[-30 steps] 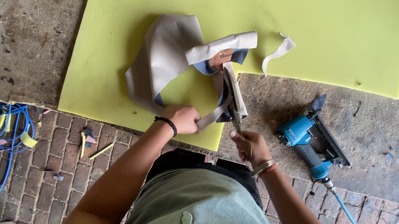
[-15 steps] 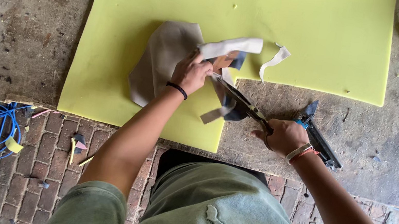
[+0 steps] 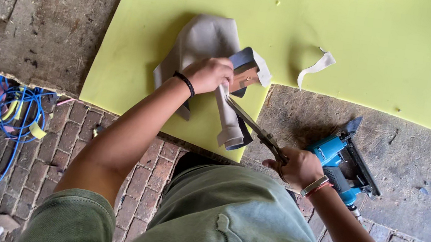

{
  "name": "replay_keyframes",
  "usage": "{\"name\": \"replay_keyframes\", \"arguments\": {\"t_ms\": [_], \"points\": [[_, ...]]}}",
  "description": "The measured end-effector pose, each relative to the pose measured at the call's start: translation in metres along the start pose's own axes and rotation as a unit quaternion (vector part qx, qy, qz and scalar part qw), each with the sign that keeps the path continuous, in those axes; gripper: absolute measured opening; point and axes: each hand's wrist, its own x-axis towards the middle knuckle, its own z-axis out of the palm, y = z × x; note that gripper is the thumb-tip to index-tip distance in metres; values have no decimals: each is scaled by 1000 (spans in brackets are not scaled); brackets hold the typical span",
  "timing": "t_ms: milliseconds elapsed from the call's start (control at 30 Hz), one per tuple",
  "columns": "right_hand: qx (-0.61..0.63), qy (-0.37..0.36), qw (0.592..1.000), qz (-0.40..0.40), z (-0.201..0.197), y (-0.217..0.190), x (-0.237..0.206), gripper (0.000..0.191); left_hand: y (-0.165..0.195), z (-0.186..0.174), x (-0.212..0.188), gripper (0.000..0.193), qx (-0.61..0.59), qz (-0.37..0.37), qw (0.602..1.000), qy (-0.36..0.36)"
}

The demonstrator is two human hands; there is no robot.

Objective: The person covers foam padding pieces with fabric in a workshop. They use a hot glue gun on a foam block, press fabric around it, carry a padded piece to a large upholstered frame, then return to the bench to trim fabric with scissors, fold it over the foam, and secure it with a pneumatic staple gun.

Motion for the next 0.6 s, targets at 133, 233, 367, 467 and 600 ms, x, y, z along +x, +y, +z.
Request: {"name": "replay_keyframes", "arguments": {"t_ms": [133, 233, 367, 467, 600], "points": [[-8, -18, 1000, 14, -2, 9, 9, 60, -11, 4, 7, 6, -23, 2, 1000, 17], [-17, -42, 999, -18, -14, 13, 26, 61, -9, 7, 13, 6, -44, -1, 999, -6], [-63, -56, 996, -22, -29, 13, 44, 65, -1, 10, 15, 7, -57, -14, 998, -11], [-60, -87, 994, -14, -36, 14, 51, 65, 2, 10, 16, 6, -61, -49, 997, -13], [-54, -93, 994, -37, -37, 22, 60, 63, 3, 13, 19, 6, -51, -45, 998, -5]]}}
